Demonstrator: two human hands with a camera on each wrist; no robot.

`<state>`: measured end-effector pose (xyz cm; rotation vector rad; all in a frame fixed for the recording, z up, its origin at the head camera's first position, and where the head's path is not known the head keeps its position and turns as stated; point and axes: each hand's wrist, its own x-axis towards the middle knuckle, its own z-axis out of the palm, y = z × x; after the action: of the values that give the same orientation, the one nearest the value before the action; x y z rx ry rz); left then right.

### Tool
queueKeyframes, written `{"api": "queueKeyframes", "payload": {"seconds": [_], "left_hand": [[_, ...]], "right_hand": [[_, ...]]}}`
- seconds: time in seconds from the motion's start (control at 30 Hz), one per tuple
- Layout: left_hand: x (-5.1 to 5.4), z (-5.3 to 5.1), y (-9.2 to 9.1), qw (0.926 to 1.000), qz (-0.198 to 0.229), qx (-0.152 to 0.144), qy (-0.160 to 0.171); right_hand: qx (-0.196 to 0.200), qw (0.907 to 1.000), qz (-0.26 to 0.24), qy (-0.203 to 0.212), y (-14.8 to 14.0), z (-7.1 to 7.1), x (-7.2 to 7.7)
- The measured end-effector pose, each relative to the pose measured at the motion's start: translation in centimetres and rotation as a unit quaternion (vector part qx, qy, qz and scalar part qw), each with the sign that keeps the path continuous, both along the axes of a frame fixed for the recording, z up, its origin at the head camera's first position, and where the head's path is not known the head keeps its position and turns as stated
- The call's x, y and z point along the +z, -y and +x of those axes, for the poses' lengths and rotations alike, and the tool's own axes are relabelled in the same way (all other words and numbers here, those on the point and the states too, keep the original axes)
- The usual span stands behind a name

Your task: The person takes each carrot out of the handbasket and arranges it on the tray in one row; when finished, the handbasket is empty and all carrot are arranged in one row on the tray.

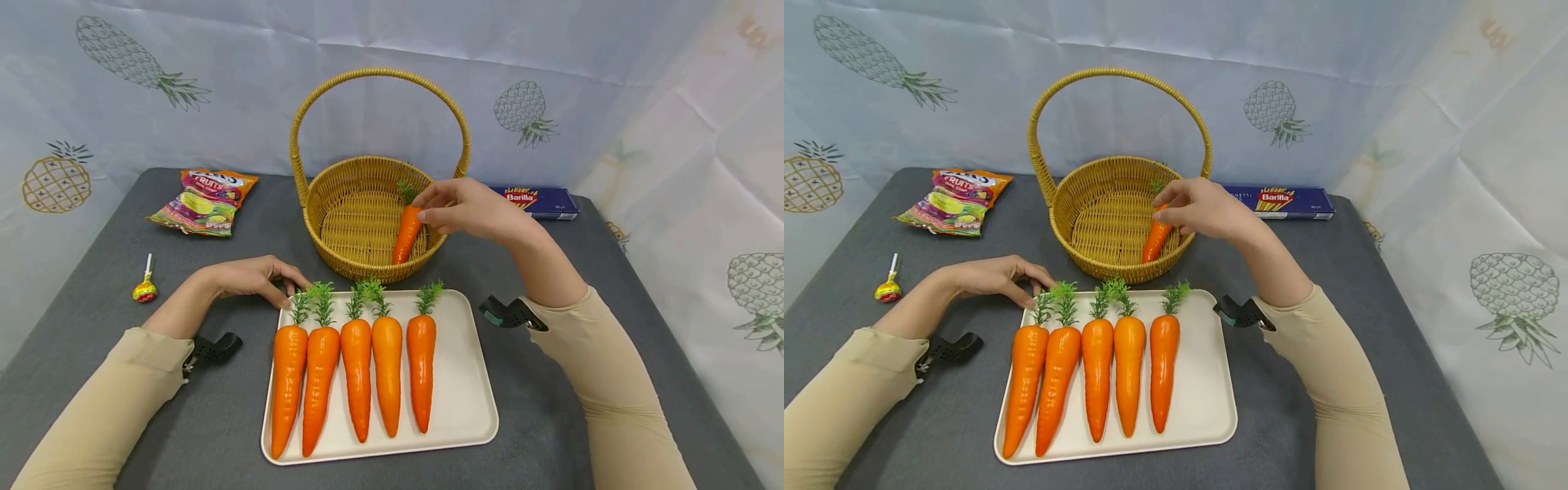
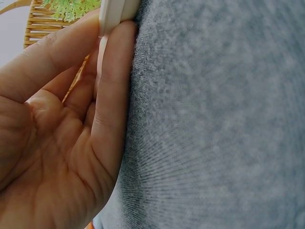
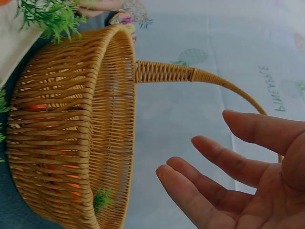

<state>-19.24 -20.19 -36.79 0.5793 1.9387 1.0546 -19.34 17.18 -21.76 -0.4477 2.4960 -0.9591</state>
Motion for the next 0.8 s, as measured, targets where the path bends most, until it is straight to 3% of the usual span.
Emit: {"api": "queueKeyframes", "payload": {"seconds": [0.33, 0.8], "left_hand": [[0.0, 0.1, 0.0, 1.0, 0.002, -0.003, -0.005], [0.0, 0.1, 0.0, 0.9999, 0.003, -0.004, -0.012]], "right_hand": [[-0.03, 0.9982, -0.039, 0.035, 1.5, -2.6, 0.8], [-0.069, 0.9909, -0.076, 0.086, 3.0, -6.4, 0.3]]}}
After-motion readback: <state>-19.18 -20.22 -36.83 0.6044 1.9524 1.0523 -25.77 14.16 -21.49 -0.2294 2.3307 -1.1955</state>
